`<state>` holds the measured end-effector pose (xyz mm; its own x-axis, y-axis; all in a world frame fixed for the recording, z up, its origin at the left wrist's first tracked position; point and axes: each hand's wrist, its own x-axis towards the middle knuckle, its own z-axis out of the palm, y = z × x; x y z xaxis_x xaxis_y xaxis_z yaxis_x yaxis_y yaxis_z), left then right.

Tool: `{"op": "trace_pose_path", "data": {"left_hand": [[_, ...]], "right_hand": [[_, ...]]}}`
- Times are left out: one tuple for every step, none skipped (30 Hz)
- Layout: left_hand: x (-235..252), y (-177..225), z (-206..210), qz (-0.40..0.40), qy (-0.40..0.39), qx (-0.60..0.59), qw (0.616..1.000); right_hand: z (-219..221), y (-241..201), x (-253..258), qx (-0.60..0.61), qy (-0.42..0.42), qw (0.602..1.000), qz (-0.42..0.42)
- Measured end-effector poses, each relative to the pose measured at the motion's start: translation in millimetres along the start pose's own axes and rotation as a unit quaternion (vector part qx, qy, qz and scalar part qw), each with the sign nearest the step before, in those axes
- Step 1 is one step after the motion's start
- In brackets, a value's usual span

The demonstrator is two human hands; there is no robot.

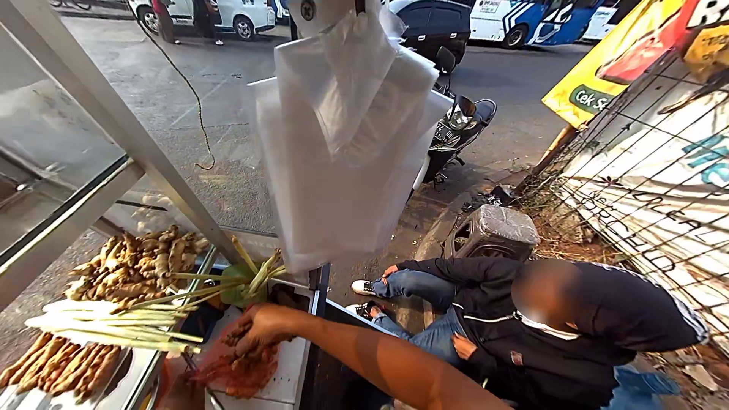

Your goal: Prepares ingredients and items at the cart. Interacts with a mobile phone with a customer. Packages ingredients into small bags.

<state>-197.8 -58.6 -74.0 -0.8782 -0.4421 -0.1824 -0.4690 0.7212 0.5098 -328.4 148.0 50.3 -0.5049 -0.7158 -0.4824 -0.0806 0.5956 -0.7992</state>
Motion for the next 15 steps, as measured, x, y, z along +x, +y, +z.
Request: {"op": "trace_pose_path", "data": {"left_hand": [[2.1,-8.2,3.4,0.004,0.014,-0.025,1.0],[1.0,-10.0,2.3,-0.002,0.024,-0.043,0.999],[-3.0,-9.0,-1.9,-0.015,0.028,-0.052,0.998],[-8.4,-7.9,-7.6,-0.027,0.026,-0.058,0.998],[-13.9,-6.0,-13.7,-0.035,0.024,-0.072,0.996],[-21.5,-5.2,-18.9,-0.041,0.023,-0.091,0.995],[-31.7,-6.2,-21.9,-0.042,0.03,-0.121,0.991],[-42.9,-7.1,-21.4,-0.039,0.049,-0.17,0.983],[-54.4,-5.8,-19.6,-0.041,0.064,-0.236,0.969],[-66.3,-1.8,-16.5,-0.055,0.072,-0.328,0.94],[-78.6,6.4,-14.2,-0.086,0.067,-0.447,0.888],[-91.4,18.7,-14.8,-0.128,0.052,-0.57,0.81],[-103.2,32.6,-18.2,-0.177,0.036,-0.674,0.717],[-113.3,44.6,-21.5,-0.219,0.025,-0.75,0.624],[-122.5,52.9,-23.5,-0.246,0.013,-0.802,0.543]], "right_hand": [[-1.0,2.6,-3.2,0.062,-0.02,0.998,0.012],[-1.2,5.4,-7.4,0.119,-0.035,0.992,0.021],[-1.0,9.2,-11.8,0.17,-0.049,0.984,0.026],[-1.3,12.1,-16.3,0.212,-0.069,0.974,0.025],[-3.3,14.2,-20.5,0.245,-0.092,0.965,0.017],[-4.9,17.2,-23.4,0.273,-0.121,0.954,-0.001],[-4.2,22.3,-23.8,0.302,-0.156,0.94,-0.025],[-3.2,26.7,-22.6,0.331,-0.19,0.923,-0.049],[-1.3,27.9,-22.4,0.352,-0.213,0.909,-0.067],[1.5,25.9,-23.6,0.361,-0.231,0.9,-0.082],[5.2,22.3,-24.7,0.367,-0.249,0.891,-0.095],[10.9,16.2,-27.3,0.363,-0.258,0.889,-0.105],[18.8,7.4,-31.1,0.352,-0.255,0.894,-0.108],[28.7,-3.1,-35.4,0.328,-0.233,0.909,-0.106],[40.3,-12.7,-38.4,0.29,-0.195,0.932,-0.101]]}}
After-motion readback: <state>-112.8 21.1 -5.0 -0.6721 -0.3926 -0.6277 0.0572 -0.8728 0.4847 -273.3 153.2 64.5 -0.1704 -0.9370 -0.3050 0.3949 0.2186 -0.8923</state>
